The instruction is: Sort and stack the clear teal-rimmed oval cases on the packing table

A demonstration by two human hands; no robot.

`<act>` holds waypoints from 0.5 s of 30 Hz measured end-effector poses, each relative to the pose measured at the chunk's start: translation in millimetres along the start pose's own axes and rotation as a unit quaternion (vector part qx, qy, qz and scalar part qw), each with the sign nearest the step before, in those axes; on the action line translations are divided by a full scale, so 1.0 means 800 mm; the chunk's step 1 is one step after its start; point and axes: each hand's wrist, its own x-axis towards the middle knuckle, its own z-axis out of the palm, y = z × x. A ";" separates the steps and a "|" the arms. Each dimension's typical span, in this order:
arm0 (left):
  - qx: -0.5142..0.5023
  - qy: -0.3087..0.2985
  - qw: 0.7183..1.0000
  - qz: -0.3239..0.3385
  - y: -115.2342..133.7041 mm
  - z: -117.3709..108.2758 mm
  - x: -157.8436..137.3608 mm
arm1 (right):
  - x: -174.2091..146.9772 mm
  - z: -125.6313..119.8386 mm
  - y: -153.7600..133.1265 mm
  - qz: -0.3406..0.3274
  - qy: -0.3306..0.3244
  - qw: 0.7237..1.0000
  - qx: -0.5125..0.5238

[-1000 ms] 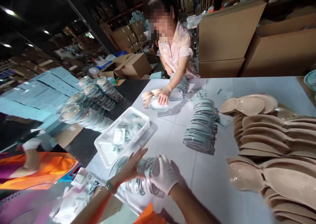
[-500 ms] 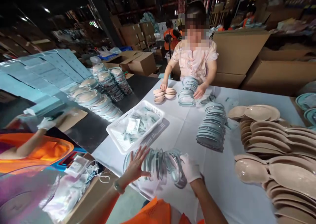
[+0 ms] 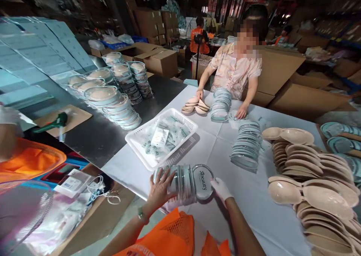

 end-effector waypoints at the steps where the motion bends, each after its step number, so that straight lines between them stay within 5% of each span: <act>1: 0.008 -0.004 1.000 0.003 0.001 0.002 0.001 | 0.001 0.010 0.004 0.011 0.013 0.999 0.029; 6: 0.028 0.001 1.000 0.013 -0.006 0.012 0.003 | 0.005 0.033 0.021 0.067 0.055 0.980 0.178; 10: 0.008 0.008 1.000 0.029 -0.003 0.020 0.004 | 0.002 0.004 0.016 0.079 0.118 0.952 0.269; 13: -0.094 0.058 0.994 0.028 0.007 0.019 0.010 | 0.002 -0.030 -0.004 0.051 0.176 0.932 0.314; 15: -0.248 0.118 0.961 0.020 0.020 0.012 0.019 | 0.004 -0.049 -0.022 0.031 0.195 0.925 0.325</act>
